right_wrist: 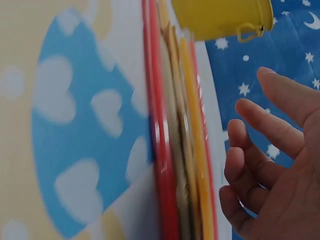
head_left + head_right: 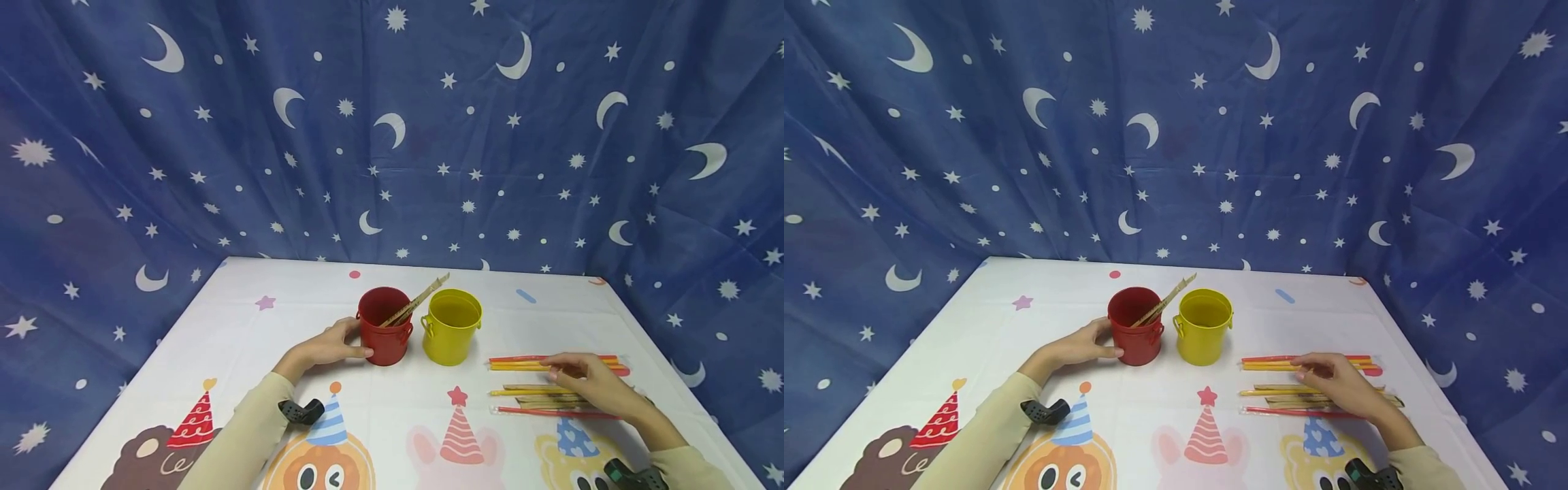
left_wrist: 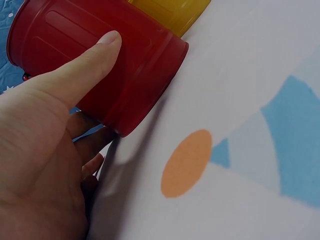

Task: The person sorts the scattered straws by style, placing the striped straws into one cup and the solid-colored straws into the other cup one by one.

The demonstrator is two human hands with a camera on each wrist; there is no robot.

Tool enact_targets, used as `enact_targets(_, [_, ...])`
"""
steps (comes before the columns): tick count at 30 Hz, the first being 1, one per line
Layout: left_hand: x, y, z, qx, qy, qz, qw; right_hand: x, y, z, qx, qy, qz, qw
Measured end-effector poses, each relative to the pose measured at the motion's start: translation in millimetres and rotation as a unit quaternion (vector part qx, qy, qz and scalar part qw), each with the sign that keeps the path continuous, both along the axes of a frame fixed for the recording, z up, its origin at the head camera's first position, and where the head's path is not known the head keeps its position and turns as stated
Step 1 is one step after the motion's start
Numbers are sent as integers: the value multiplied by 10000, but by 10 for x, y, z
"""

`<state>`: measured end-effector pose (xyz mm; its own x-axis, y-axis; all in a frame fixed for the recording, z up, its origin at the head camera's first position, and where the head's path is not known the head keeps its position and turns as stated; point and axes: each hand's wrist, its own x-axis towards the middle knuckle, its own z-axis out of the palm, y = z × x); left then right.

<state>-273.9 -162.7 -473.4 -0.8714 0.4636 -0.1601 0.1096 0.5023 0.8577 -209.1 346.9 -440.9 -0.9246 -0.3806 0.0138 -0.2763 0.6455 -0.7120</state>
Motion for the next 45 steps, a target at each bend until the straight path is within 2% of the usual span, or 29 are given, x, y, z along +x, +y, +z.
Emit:
enact_targets(7, [14,-22,-7,28,-15,39,10000,-24,142,-147,-219,375,446,9981])
enact_targets(11, [19,-22,-21,-9,-11,40,10000,-19,194,-210,-382,203,670,9968])
enact_targets(15, [2,-2,-5,-37,56,5,10000,-10,225,-246,-335,108,635,9974])
enact_targets(19, [-25,37,3,-101,126,-27,9999,-4,260,-231,-231,158,502,9983])
enact_targets(22, [-34,43,-3,-123,128,-23,9998,-18,267,-214,-267,164,562,9979])
enact_targets(27, [-37,26,-26,-48,92,-15,9999,-55,257,-190,-362,-134,773,9963])
enact_targets(31, [-16,3,-47,-57,83,32,9999,-87,238,-178,-200,-335,793,9961])
enact_targets(39, [27,2,-24,-124,100,93,9998,-136,258,-219,-408,-429,1108,9921])
enact_targets(45, [14,20,-20,-130,138,75,9998,-151,267,-177,-362,-597,1030,9922])
